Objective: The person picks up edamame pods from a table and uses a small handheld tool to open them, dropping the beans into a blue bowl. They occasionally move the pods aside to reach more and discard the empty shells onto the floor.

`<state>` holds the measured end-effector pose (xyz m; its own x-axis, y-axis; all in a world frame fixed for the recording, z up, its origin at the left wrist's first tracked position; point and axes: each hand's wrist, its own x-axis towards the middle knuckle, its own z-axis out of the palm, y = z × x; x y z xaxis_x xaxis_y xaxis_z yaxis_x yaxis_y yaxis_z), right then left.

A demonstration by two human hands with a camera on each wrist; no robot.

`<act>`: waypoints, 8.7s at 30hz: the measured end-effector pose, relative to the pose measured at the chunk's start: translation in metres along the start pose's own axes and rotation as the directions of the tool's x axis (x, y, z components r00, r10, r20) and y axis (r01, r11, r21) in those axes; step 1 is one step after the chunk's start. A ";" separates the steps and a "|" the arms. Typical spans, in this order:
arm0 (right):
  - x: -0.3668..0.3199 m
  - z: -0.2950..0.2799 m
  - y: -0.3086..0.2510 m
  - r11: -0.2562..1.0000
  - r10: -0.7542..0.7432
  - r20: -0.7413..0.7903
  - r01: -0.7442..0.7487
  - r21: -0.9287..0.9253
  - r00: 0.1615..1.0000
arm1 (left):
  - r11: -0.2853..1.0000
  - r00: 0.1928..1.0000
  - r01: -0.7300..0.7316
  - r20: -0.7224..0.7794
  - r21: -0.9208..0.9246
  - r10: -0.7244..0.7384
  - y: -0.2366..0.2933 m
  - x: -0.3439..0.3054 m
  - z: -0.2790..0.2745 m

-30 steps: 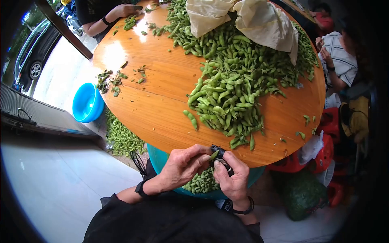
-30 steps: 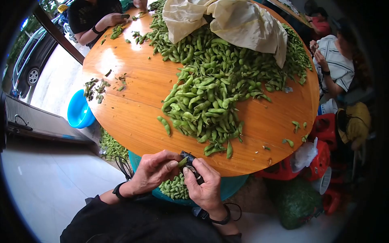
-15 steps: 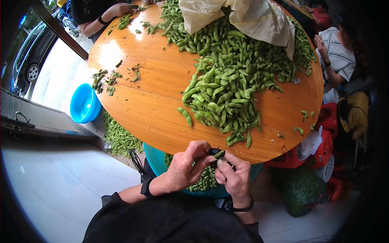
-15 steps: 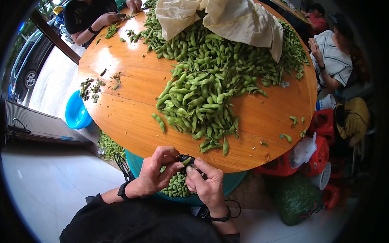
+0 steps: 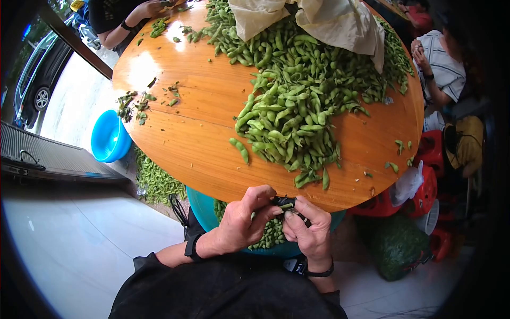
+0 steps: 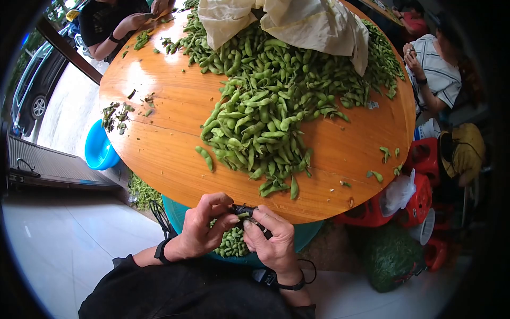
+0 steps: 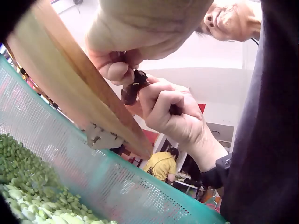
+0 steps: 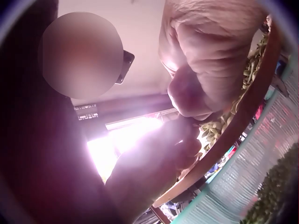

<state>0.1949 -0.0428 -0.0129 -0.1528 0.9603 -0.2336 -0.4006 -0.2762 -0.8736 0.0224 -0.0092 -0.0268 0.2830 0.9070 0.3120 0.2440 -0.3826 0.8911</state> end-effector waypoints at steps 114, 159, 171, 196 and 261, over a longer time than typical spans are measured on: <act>0.003 -0.010 0.000 0.954 0.057 0.151 -0.099 0.282 0.987 | 0.166 0.720 0.680 0.606 -0.714 -0.339 0.001 0.014 -0.026; 0.002 -0.001 -0.018 0.658 -0.412 0.002 0.299 -0.690 0.911 | 0.466 0.822 0.554 0.366 -0.690 -0.436 0.002 0.004 -0.007; 0.002 0.005 -0.011 0.579 -0.502 0.013 0.347 -0.738 0.865 | 0.255 0.761 0.609 0.463 -0.751 -0.455 0.010 0.007 -0.005; 0.005 0.004 -0.010 0.587 -0.392 0.079 0.315 -0.746 0.917 | 0.236 0.721 0.635 0.453 -0.736 -0.525 0.011 -0.003 0.001; 0.010 -0.009 -0.013 0.603 -0.286 0.125 0.279 -0.747 0.950 | 0.898 0.959 -0.225 0.251 0.377 0.135 -0.003 0.039 -0.050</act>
<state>0.2064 -0.0296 -0.0075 -0.1434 0.9864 0.0809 0.3905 0.1315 -0.9112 -0.0135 0.0356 -0.0009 0.5370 0.7736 0.3363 0.5054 -0.6143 0.6060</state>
